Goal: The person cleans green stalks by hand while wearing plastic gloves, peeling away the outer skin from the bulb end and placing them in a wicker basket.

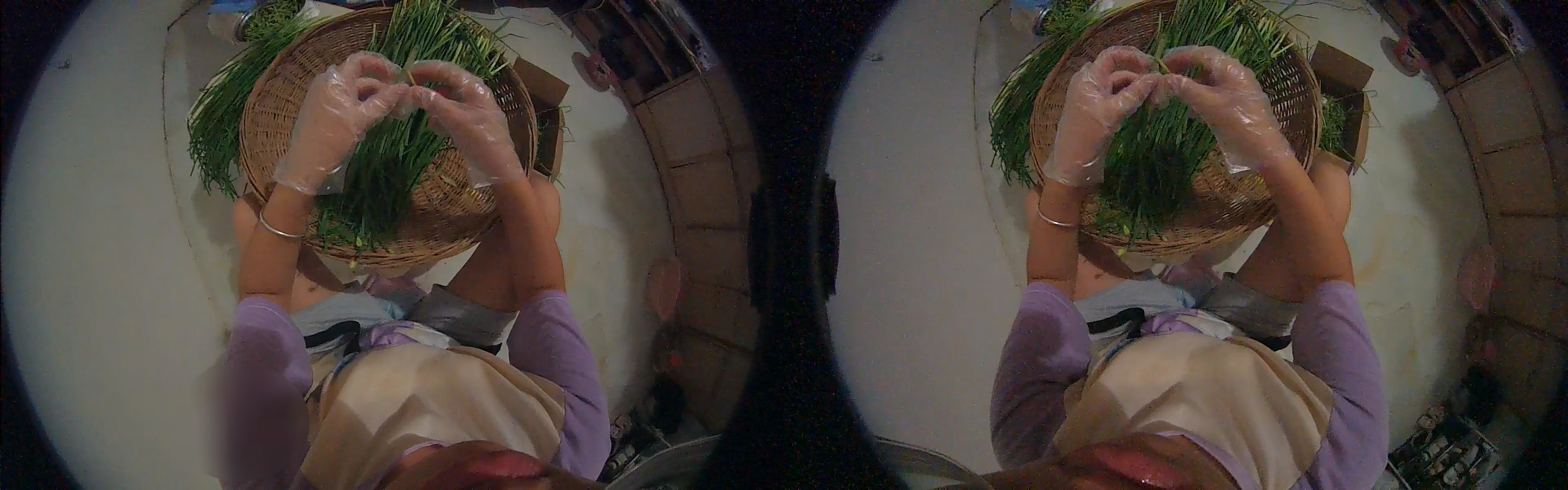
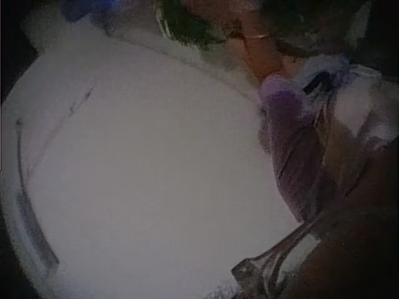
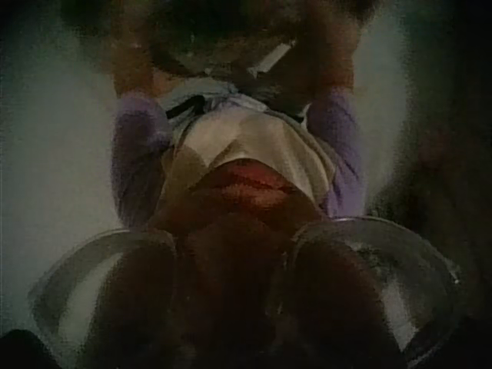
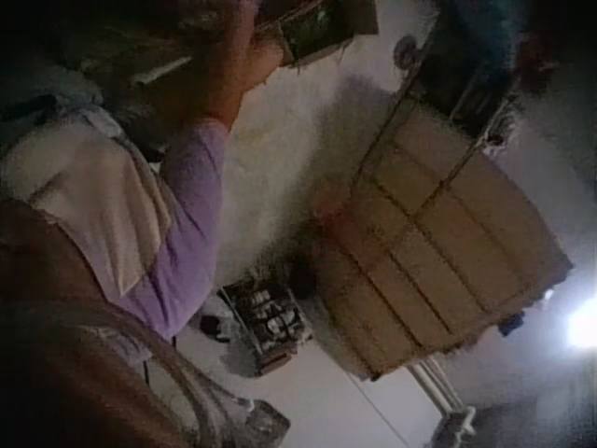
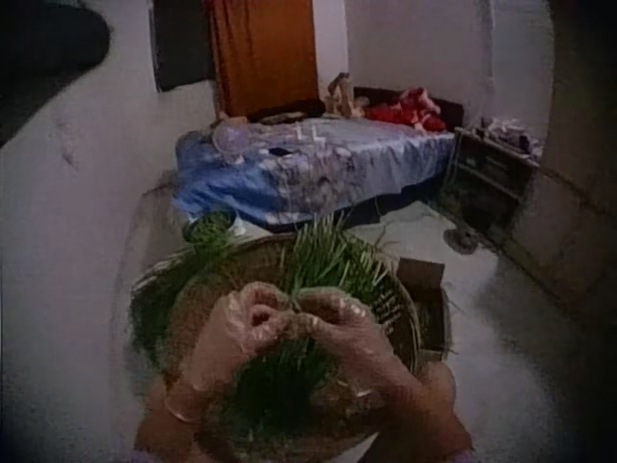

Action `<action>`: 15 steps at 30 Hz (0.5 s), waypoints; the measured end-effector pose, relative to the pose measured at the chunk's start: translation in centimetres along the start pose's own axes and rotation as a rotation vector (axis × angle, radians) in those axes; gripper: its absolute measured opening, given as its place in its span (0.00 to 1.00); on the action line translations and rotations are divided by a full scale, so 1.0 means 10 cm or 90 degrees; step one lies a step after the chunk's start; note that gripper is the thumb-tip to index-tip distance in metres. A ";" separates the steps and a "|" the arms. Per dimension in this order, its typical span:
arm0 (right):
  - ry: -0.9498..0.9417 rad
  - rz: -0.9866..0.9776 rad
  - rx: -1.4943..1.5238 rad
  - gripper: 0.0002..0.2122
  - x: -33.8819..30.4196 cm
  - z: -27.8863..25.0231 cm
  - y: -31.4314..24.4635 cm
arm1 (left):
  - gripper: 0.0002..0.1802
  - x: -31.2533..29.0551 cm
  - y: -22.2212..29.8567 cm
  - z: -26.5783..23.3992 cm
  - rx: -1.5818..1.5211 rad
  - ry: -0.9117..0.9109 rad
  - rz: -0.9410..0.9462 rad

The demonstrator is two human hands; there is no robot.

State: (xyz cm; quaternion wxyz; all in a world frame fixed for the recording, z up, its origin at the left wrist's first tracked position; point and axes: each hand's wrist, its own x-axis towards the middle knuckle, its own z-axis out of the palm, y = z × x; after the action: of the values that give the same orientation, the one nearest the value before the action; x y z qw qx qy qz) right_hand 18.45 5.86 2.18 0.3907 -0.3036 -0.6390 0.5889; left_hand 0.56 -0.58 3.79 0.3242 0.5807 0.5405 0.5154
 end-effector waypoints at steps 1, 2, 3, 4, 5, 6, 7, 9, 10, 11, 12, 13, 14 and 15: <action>-0.002 0.005 -0.003 0.12 0.01 0.00 0.01 | 0.17 0.00 -0.01 0.00 -0.004 0.002 -0.004; -0.030 0.018 -0.009 0.12 0.03 -0.02 0.03 | 0.16 0.00 -0.03 -0.01 0.036 0.004 0.030; -0.057 0.032 -0.015 0.12 0.04 -0.03 0.04 | 0.15 -0.01 -0.04 -0.01 0.077 0.006 0.063; -0.062 0.035 -0.013 0.12 0.05 -0.03 0.05 | 0.15 -0.01 -0.08 -0.03 0.078 0.009 0.058; -0.040 0.024 -0.040 0.11 0.06 -0.02 0.04 | 0.14 0.00 -0.14 -0.03 0.040 -0.001 0.061; -0.018 0.013 -0.067 0.11 0.07 -0.02 0.04 | 0.13 -0.01 -0.19 -0.04 0.002 -0.011 0.063; -0.018 0.017 -0.068 0.11 0.08 -0.01 0.05 | 0.13 -0.01 -0.22 -0.03 0.000 -0.012 0.060; 0.027 -0.007 -0.089 0.10 0.10 0.00 0.06 | 0.12 -0.03 -0.27 -0.02 -0.095 -0.033 -0.022; 0.028 -0.005 -0.091 0.10 0.10 0.00 0.05 | 0.12 -0.03 -0.26 -0.02 -0.098 -0.034 -0.024; 0.047 -0.009 -0.053 0.10 0.10 0.00 0.05 | 0.11 -0.03 -0.22 -0.03 -0.078 -0.054 -0.023; 0.066 -0.013 -0.016 0.10 0.10 0.00 0.04 | 0.11 -0.03 -0.21 -0.03 -0.058 -0.074 -0.023; 0.065 -0.013 -0.016 0.10 0.10 -0.01 0.03 | 0.11 -0.02 -0.22 -0.03 -0.059 -0.073 -0.023; 0.094 -0.005 -0.006 0.10 0.10 -0.03 0.02 | 0.11 -0.02 -0.22 -0.02 -0.055 -0.079 -0.019; 0.122 0.002 0.004 0.09 0.10 -0.06 0.02 | 0.10 -0.02 -0.22 -0.01 -0.052 -0.084 -0.016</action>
State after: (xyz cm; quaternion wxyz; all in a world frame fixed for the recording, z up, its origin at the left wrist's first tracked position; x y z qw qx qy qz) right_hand 18.44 7.06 2.08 0.4499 -0.3584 -0.5964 0.5599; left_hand -0.18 -0.34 1.68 0.3889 0.5930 0.5035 0.4936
